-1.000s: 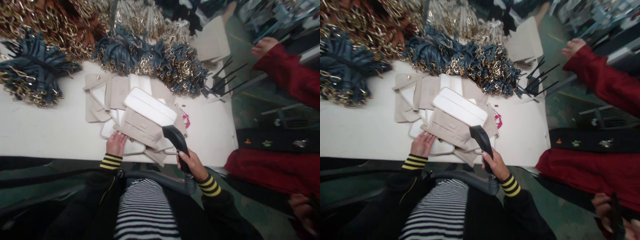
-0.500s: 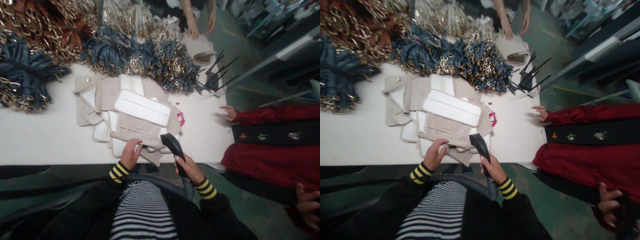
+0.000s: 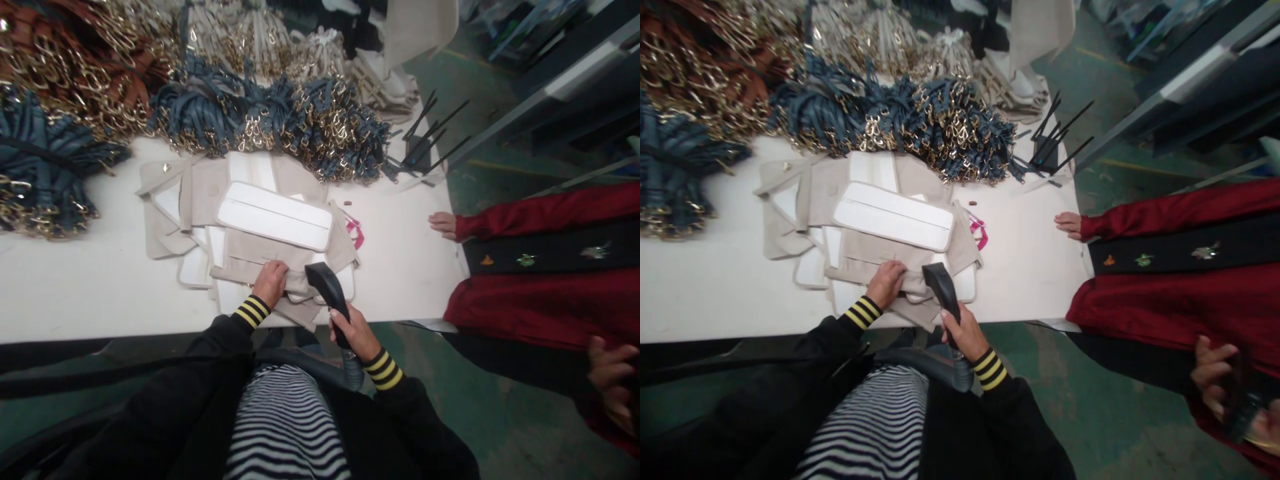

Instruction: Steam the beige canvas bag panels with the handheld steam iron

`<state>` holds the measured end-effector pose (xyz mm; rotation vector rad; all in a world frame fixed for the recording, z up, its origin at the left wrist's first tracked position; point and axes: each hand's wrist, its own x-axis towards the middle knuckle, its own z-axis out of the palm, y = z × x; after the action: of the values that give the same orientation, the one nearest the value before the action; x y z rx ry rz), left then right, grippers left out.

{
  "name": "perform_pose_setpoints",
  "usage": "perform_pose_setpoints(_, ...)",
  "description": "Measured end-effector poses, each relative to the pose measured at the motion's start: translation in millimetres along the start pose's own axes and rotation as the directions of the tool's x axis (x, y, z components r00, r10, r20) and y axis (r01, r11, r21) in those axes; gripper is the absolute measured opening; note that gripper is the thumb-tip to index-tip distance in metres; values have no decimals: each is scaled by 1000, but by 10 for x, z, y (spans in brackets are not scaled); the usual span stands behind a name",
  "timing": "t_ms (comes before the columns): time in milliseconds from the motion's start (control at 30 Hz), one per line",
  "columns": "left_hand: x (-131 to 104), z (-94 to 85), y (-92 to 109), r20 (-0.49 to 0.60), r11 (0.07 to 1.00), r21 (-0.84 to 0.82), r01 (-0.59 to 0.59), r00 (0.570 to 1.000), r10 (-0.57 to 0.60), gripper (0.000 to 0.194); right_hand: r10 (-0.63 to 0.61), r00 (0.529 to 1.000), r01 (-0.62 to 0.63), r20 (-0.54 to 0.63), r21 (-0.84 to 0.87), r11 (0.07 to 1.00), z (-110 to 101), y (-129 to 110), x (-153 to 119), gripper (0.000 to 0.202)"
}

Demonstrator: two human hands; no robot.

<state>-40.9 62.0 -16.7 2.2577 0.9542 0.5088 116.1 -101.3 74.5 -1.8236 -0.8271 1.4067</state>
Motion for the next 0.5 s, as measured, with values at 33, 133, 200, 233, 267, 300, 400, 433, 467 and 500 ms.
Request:
perform_pose_setpoints(33, 1, -2, 0, 14, 1000, 31, -6, 1000, 6, 20, 13, 999, -12, 29, -22, 1000, 11, 7, 15, 29)
perform_pose_setpoints(133, -13, -4, 0, 37, 994, 104, -37, 999, 33, 21, 0, 1000, 0, 23, -36, 999, 42, 27, 61, 30)
perform_pose_setpoints(200, -34, -5, 2, 31, 988, 142, -55, 998, 51, 21, -34, 999, 34, -35, -1, 999, 48, 40, 79, 30)
perform_pose_setpoints(233, -41, -10, 5, 27, 985, 160, -64, 998, 61, 20, -42, 998, 42, -42, 15, 999, 50, 46, 85, 30)
perform_pose_setpoints(267, -39, -20, 11, 26, 980, 182, -76, 997, 72, 20, -37, 999, 37, -27, 25, 999, 53, 49, 91, 30)
perform_pose_setpoints(300, -22, -37, 18, 29, 974, 208, -91, 996, 87, 21, -23, 1000, 23, 2, 30, 999, 57, 50, 97, 30)
perform_pose_setpoints(400, 153, -137, 41, 60, 933, 322, -161, 987, 149, 22, -5, 1000, 4, 22, 59, 998, 64, 31, 108, 32)
perform_pose_setpoints(433, 258, -184, 43, 78, 911, 365, -193, 981, 176, 24, -26, 1000, 27, -17, 79, 997, 55, 19, 104, 32)
perform_pose_setpoints(467, 383, -236, 40, 103, 885, 405, -228, 974, 203, 27, -53, 996, 60, -65, 100, 993, 36, 7, 95, 33)
perform_pose_setpoints(500, 521, -289, 31, 139, 859, 438, -265, 964, 227, 29, -80, 991, 93, -109, 121, 988, 8, -2, 82, 33)
